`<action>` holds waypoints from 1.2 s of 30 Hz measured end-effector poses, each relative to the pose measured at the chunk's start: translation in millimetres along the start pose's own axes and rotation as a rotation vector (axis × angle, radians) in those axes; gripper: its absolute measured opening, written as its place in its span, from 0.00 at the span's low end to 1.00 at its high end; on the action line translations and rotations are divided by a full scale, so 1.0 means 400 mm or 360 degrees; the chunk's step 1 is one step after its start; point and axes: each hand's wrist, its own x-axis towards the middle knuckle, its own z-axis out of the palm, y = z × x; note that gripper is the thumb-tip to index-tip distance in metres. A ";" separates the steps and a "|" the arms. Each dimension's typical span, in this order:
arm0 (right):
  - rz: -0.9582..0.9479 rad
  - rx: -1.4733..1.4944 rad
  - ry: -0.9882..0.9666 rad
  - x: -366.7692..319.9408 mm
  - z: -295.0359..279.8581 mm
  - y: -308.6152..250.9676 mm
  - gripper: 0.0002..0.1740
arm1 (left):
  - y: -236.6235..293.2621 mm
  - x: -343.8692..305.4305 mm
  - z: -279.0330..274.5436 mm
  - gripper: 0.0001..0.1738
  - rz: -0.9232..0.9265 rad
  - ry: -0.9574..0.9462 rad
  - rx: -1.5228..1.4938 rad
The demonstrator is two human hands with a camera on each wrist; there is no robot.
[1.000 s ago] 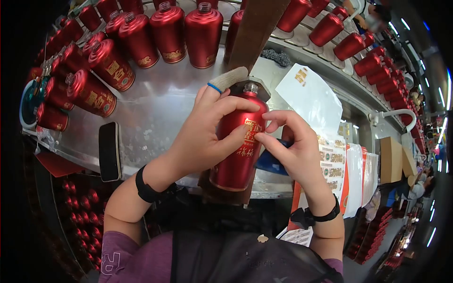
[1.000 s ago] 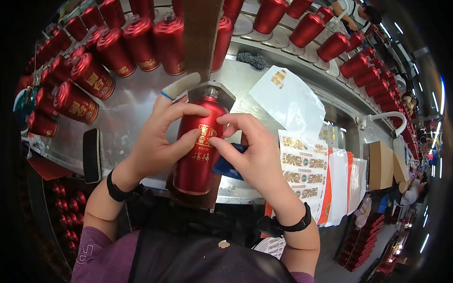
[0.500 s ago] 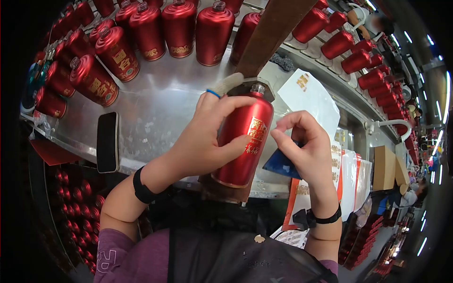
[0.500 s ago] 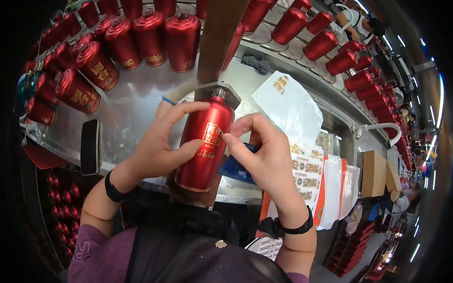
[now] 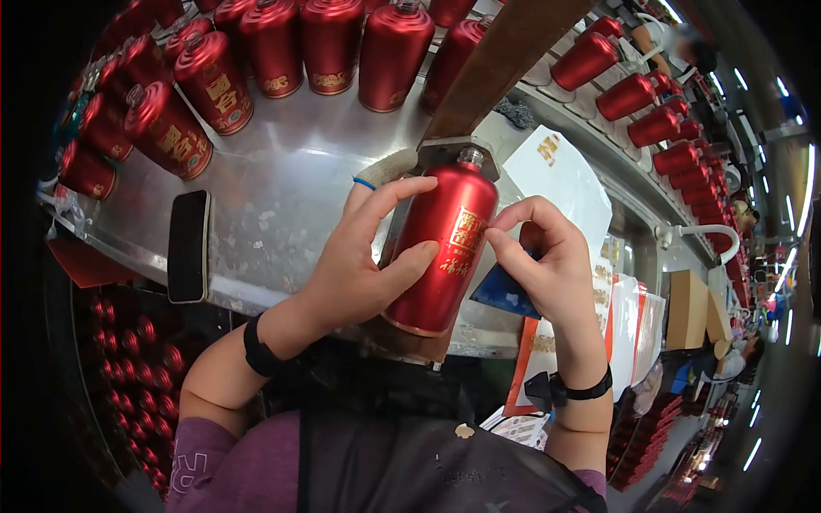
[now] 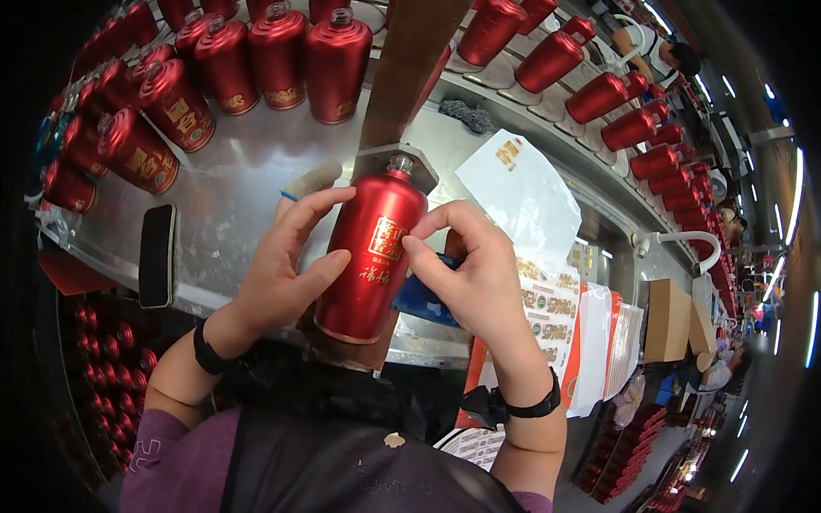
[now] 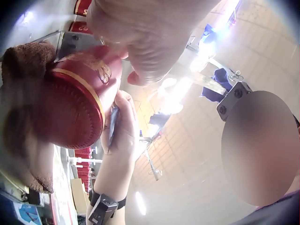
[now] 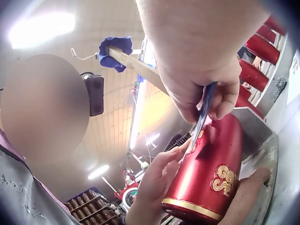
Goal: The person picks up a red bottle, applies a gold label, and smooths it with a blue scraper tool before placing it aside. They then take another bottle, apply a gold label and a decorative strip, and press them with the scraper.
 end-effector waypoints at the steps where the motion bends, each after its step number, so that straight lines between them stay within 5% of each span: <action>1: 0.0037 0.0003 0.0049 0.000 0.005 -0.015 0.08 | 0.003 -0.001 -0.001 0.31 -0.0007 0.0012 0.0006; 12: -0.0242 -0.0429 0.0020 0.018 0.007 -0.033 0.07 | 0.005 -0.009 0.003 0.29 0.0067 0.0028 0.0008; 18: -0.0088 -0.0427 -0.0071 -0.021 0.010 -0.082 0.05 | 0.022 -0.011 -0.013 0.29 0.0109 0.0000 0.0139; 21: -0.0152 -0.0063 -0.0152 -0.052 -0.001 -0.098 0.06 | 0.036 -0.015 -0.022 0.30 0.0201 -0.0022 0.0221; 24: -0.0106 0.0047 -0.0187 -0.038 -0.017 -0.092 0.06 | 0.045 -0.022 -0.021 0.36 0.0224 -0.0132 0.0205; 27: 0.0045 0.0091 -0.0135 0.000 -0.008 -0.060 0.06 | 0.042 -0.013 0.016 0.47 -0.0054 -0.0096 0.0017; 29: 0.0056 0.0187 -0.0120 0.014 0.008 -0.038 0.06 | 0.030 -0.005 0.039 0.57 -0.0103 -0.0022 0.0292; 36: -0.0121 -0.0034 -0.0016 0.029 0.005 -0.006 0.11 | -0.001 0.006 0.064 0.59 -0.0117 -0.0045 0.0239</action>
